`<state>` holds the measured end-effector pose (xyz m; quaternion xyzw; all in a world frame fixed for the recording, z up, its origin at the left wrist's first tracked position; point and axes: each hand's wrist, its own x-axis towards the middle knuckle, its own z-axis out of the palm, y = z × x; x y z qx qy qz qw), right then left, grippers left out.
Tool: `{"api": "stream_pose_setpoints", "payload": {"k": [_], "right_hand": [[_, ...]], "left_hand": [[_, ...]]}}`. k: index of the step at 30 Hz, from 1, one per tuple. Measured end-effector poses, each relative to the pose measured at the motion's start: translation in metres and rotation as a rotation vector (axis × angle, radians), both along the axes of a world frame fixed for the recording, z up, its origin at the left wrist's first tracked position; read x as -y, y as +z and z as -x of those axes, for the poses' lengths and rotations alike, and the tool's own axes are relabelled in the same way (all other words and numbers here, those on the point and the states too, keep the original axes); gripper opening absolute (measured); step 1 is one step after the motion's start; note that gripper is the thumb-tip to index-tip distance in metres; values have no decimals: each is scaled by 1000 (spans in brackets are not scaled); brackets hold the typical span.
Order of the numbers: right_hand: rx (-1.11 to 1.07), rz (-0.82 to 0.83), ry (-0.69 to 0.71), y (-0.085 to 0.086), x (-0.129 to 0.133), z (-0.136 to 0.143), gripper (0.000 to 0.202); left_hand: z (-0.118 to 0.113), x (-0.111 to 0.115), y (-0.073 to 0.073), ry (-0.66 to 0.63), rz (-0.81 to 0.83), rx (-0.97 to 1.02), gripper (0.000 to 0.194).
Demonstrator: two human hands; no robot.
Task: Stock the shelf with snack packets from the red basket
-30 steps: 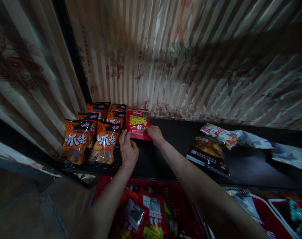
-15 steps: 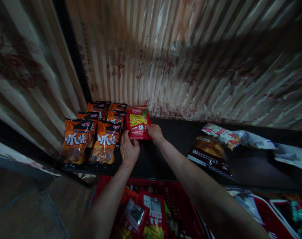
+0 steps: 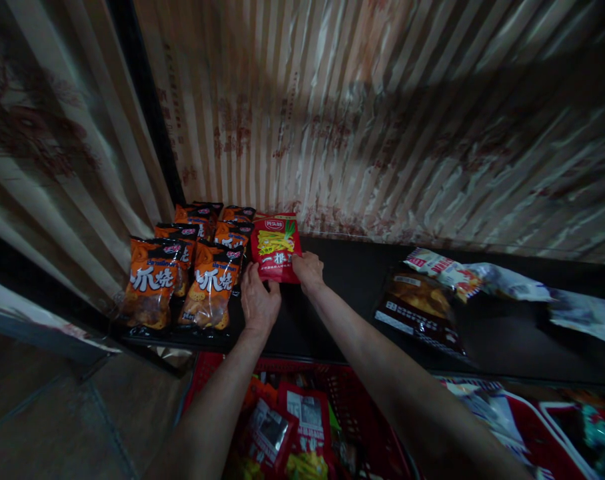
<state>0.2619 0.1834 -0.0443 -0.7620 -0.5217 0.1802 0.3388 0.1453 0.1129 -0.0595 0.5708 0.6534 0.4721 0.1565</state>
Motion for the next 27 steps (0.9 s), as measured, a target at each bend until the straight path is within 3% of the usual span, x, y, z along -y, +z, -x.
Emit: {"api": "stream_pose_setpoints", "payload": {"k": [12, 15, 18, 23, 25, 27], "right_hand": [[96, -1, -20, 3, 22, 8, 33], [94, -18, -42, 2, 27, 7, 42], [127, -158, -39, 5, 32, 5, 55], [127, -484, 183, 32, 17, 20, 51], [-15, -444, 306, 46, -1, 37, 45], [-209, -333, 316, 58, -25, 57, 39]], "left_hand": [[0, 1, -7, 30, -138, -59, 43], [0, 2, -8, 1, -195, -126, 44], [-1, 5, -7, -47, -246, -204, 44], [-2, 7, -5, -101, -294, -336, 40], [-3, 8, -5, -109, -307, -368, 42], [-4, 9, -4, -152, -324, -393, 46]]}}
